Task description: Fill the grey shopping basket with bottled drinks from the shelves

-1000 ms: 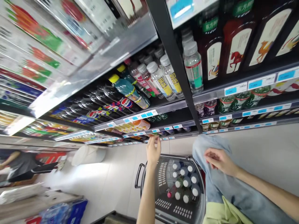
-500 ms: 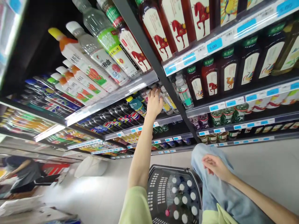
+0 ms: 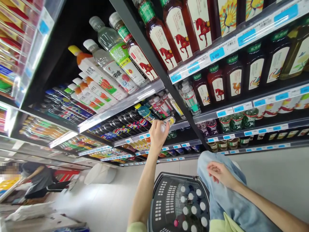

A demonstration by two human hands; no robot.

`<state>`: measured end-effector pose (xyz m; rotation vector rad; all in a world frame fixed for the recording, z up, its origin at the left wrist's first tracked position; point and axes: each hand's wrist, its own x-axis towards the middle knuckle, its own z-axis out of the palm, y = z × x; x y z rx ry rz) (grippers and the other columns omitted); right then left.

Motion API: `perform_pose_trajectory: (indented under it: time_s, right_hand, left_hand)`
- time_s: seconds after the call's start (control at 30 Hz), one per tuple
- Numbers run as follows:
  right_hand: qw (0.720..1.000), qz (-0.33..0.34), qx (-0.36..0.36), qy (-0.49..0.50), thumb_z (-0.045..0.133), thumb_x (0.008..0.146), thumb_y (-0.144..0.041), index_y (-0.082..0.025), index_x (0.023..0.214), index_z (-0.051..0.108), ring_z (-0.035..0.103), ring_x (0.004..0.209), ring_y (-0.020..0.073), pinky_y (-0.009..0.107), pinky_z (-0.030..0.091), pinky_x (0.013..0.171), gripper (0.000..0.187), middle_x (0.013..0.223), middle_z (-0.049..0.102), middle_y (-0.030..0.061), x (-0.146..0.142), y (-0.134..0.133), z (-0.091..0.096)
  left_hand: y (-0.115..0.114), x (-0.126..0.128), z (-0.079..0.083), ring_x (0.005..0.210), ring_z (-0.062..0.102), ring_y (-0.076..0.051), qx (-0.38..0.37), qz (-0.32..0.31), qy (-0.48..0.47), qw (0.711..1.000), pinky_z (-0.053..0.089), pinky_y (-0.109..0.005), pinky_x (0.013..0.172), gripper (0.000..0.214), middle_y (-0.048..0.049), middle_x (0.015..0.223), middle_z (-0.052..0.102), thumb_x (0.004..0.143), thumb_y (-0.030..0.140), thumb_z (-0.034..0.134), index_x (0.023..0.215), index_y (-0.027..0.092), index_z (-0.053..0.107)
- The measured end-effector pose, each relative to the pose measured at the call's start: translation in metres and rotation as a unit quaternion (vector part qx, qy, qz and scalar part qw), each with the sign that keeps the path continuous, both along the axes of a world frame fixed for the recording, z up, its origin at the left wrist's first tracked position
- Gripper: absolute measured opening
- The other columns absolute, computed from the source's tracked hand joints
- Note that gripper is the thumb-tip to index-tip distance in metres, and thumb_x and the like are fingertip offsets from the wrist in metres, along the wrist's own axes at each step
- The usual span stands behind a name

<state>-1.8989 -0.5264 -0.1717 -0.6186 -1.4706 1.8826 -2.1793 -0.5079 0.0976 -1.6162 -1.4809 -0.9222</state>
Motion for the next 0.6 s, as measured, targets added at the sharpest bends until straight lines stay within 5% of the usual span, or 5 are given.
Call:
perform_pose_trajectory:
  time_s: [0.1,0.17,0.33,0.47,0.6]
  right_hand:
    - [1.0,-0.013,-0.007,-0.002,0.084,0.083,-0.052,-0.025,0.103,0.069,0.07,0.062,0.0234,0.032,0.052,0.047,0.037,0.088,0.074,0.0079,-0.002,0.001,0.001]
    - [0.999,-0.035,-0.007,0.007,0.089,0.078,-0.045,-0.028,0.124,0.066,0.077,0.084,0.0299,0.039,0.062,0.058,0.055,0.118,0.075,0.0135,-0.003,0.002,0.002]
    - [0.996,-0.041,0.021,0.071,0.104,0.056,-0.038,-0.037,0.152,0.048,0.064,0.137,0.0441,0.061,0.059,0.106,0.111,0.162,0.052,0.0191,-0.004,0.002,0.0]
    - [0.997,-0.028,0.066,0.013,0.101,0.058,-0.047,-0.031,0.129,0.061,0.071,0.121,0.0432,0.061,0.059,0.105,0.083,0.127,0.074,0.0135,-0.004,0.005,0.0]
    - [0.992,-0.03,0.104,-0.071,0.089,0.067,-0.068,-0.028,0.091,0.063,0.071,0.078,0.0315,0.052,0.064,0.081,0.054,0.084,0.073,0.0045,0.001,0.007,0.002]
  left_hand:
    - [-0.025,0.024,-0.008,0.077,0.066,-0.017,0.073,-0.025,0.013,0.997,0.053,-0.028,0.072,0.018,-0.0042,0.084,0.065,0.096,0.031,0.071,0.083,0.023,0.06]
    - [-0.038,0.044,-0.007,0.077,0.067,-0.016,0.099,-0.052,-0.01,0.994,0.053,-0.027,0.072,0.015,-0.0033,0.084,0.067,0.095,0.025,0.072,0.084,0.023,0.062]
    - [-0.054,0.092,-0.025,0.073,0.065,-0.014,-0.081,-0.146,-0.097,0.981,0.051,-0.026,0.07,0.018,-0.0014,0.079,0.067,0.098,0.022,0.066,0.08,0.023,0.062]
    - [-0.045,0.124,-0.072,0.067,0.061,-0.014,-0.238,-0.203,-0.125,0.942,0.044,-0.027,0.061,0.021,-0.0017,0.076,0.064,0.094,0.022,0.061,0.074,0.022,0.06]
    - [-0.026,0.149,-0.101,0.072,0.061,-0.015,-0.27,-0.22,-0.229,0.909,0.045,-0.028,0.067,0.021,-0.0026,0.077,0.064,0.089,0.025,0.066,0.07,0.022,0.058]
